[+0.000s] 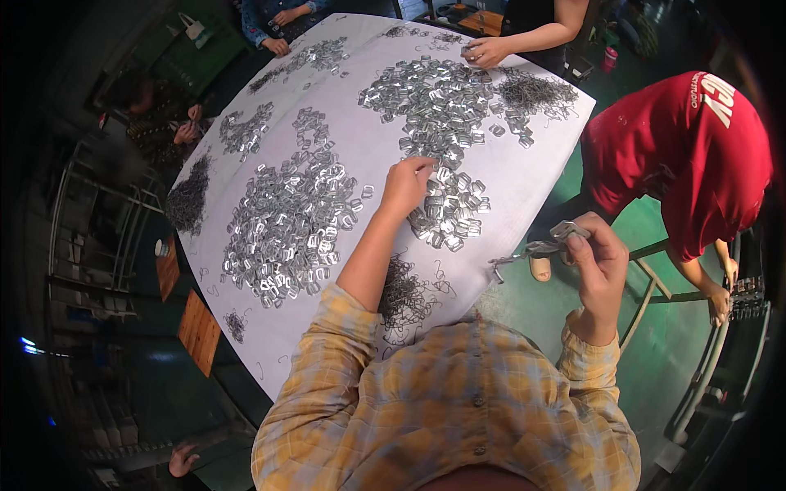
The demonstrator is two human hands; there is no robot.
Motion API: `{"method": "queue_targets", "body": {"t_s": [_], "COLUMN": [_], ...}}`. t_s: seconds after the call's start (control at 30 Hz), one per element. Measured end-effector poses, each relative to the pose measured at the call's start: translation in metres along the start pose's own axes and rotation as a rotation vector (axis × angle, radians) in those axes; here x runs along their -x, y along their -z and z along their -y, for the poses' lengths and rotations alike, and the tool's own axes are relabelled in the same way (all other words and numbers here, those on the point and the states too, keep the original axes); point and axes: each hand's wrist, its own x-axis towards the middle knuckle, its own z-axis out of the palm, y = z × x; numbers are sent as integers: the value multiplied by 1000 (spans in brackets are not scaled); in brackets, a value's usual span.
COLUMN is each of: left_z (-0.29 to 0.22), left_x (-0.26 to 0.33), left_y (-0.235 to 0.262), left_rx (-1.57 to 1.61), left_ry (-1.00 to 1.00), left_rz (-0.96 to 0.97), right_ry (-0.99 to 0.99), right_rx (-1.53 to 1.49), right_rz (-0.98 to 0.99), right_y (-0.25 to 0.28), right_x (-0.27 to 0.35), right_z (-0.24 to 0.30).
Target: The person assembles small metal components by hand at a table with several coworkers. They pick up metal pieces and wire-like items, connect them, and place the assembled units onto a hanging rack. The process is repeated continuously throughout the clip.
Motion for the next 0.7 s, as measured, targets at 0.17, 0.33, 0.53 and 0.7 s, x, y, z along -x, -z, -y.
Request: {"method": "queue_targets", "body": {"t_s": [0.17,0.33,0.53,0.7], "left_z": [119,77,89,97], "left_x": [-22,21,28,-6], "left_y": [-21,7,36,12], "left_rx": [-537,-374,-315,-632], "left_ry": [-293,-232,-36,-363], "left_rz": [-75,235,-64,-30], "right_ry": [20,-56,-199,-231], "right_rx": [20,130,45,49], "right_rz": [-16,-9,8,63], "right_y": [20,33,34,26], "right_x": [13,35,54,60], "right_z": [2,-18,-43,-59]}}
